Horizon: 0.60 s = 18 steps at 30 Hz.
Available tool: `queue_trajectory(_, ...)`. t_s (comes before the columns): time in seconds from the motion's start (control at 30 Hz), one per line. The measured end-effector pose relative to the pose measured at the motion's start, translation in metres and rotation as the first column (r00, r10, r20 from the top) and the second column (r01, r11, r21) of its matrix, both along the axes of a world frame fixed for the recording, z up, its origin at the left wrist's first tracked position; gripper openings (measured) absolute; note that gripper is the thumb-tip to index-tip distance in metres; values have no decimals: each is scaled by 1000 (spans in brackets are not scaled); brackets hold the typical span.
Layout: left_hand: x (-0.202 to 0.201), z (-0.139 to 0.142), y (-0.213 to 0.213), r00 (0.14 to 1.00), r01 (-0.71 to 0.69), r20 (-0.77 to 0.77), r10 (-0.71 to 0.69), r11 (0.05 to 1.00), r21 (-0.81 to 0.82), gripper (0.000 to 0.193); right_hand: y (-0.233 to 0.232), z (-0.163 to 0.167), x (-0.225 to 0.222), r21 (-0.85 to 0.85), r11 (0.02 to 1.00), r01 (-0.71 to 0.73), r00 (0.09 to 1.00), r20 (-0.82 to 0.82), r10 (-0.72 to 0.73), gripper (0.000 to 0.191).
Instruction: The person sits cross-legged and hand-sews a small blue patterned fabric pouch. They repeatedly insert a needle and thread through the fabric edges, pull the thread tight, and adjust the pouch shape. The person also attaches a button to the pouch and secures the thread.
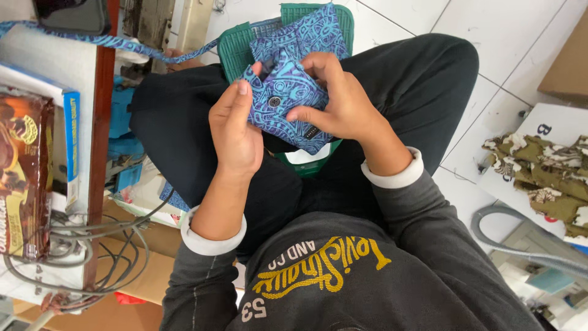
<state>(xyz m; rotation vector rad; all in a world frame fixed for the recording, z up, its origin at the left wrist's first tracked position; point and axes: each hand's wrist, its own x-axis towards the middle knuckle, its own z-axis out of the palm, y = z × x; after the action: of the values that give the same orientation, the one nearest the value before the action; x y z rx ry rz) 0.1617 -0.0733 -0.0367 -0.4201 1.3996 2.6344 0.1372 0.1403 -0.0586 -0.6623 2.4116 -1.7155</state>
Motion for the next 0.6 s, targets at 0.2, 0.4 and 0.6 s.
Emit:
queue_trajectory(0.2, -6, 13, 2, 998, 26, 54, -33, 991, 128, 45, 8, -9, -8, -195, 978, -75, 992, 89, 94, 79)
queue_trajectory(0.4, -2, 12, 9, 938, -147, -346, 22, 929, -340, 36, 8, -11, -8, -255, 965, -61, 985, 140, 99, 77)
queue_trajectory(0.6, 2, 17, 8, 938, -48, -317, -139, 854, -518, 43, 0, -12, -5, -334, 942, -36, 990, 115, 79, 77)
